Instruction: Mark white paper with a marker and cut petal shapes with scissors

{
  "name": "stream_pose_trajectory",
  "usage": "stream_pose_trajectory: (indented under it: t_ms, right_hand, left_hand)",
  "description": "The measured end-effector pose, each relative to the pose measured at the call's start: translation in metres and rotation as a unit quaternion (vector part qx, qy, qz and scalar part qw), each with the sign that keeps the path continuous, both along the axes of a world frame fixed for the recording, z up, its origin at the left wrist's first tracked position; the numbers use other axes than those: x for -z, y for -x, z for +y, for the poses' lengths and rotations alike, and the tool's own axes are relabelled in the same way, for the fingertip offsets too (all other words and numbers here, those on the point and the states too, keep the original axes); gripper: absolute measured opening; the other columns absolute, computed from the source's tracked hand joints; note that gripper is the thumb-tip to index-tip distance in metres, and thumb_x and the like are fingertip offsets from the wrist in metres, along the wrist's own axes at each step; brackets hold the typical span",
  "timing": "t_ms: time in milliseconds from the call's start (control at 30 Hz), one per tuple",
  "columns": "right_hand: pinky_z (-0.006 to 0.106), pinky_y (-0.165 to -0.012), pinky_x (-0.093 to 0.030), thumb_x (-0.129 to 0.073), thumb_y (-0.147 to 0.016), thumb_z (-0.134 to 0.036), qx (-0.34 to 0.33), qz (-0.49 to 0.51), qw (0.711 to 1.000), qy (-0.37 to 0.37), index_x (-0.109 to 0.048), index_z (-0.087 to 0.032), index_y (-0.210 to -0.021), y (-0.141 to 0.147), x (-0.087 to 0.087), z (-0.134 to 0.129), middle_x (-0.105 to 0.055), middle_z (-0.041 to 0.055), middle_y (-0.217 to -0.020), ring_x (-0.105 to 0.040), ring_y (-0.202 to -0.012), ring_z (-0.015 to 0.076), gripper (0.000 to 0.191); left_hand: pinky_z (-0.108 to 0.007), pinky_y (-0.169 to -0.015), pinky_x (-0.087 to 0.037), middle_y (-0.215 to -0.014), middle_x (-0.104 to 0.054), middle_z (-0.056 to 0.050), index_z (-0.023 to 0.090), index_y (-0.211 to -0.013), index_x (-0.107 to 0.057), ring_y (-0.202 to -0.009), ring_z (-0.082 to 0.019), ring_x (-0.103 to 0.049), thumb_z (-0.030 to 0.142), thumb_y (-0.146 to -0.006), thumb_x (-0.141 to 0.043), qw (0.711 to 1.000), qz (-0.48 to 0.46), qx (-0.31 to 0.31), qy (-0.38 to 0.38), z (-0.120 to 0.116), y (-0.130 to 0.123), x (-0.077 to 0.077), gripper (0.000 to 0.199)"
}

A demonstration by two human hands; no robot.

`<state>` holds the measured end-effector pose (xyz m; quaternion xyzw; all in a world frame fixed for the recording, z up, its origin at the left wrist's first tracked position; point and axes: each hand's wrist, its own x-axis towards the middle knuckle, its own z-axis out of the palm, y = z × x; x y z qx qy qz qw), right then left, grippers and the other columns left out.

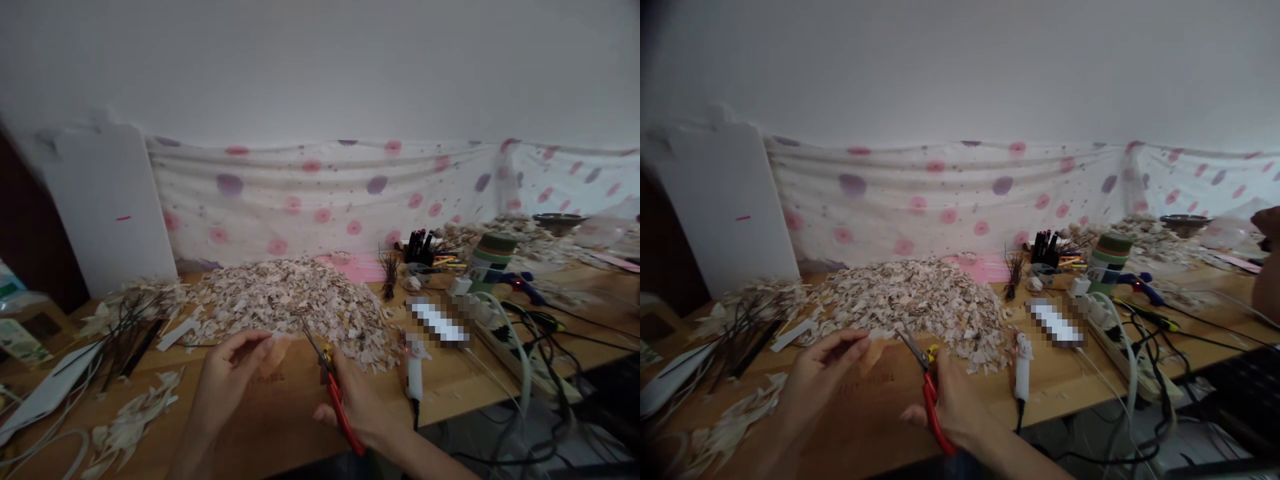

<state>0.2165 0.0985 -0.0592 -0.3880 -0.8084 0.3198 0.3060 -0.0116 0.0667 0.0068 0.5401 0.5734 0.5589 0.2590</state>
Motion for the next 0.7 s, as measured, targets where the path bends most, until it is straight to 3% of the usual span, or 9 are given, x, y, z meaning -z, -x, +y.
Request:
stream_pose_trajectory:
  t_ms: [267,500,700]
  right_hand:
    - [0.039,-0.073,-0.045,-0.066,-0.071,-0.075,-0.003,0.007,1.0,0.002,-0.048,-0.018,-0.104,0.0,-0.001,0.0,-0.059,0.0079,-0.094,-0.052,-0.08,0.0236,0.068]
    - [0.037,-0.076,-0.047,-0.048,-0.085,-0.071,-0.075,0.084,0.994,0.012,-0.048,-0.021,-0.106,0.004,0.011,0.005,-0.057,0.0066,-0.096,-0.052,-0.084,0.0229,0.054]
    - [0.041,-0.081,-0.049,-0.043,-0.085,-0.074,-0.05,0.055,0.997,-0.017,-0.051,-0.019,-0.107,0.005,0.011,0.007,-0.059,0.0096,-0.098,-0.056,-0.09,0.027,0.059]
  left_hand:
    - [-0.023,-0.074,-0.053,-0.079,-0.069,0.0,0.022,-0.082,-0.067,-0.079,-0.016,-0.067,0.044,-0.079,-0.069,0.999,-0.042,-0.006,-0.025,0.0,-0.005,0.003,0.022]
    - [-0.026,-0.076,-0.054,-0.081,-0.07,-0.001,0.021,-0.085,-0.067,-0.081,-0.018,-0.067,0.046,-0.08,-0.069,0.999,-0.045,-0.002,-0.016,0.002,-0.001,0.008,0.025]
    - [-0.024,-0.071,-0.053,-0.077,-0.069,0.0,0.021,-0.083,-0.067,-0.076,-0.017,-0.067,0.044,-0.081,-0.068,0.999,-0.039,0.011,-0.019,0.004,-0.001,0.01,0.023]
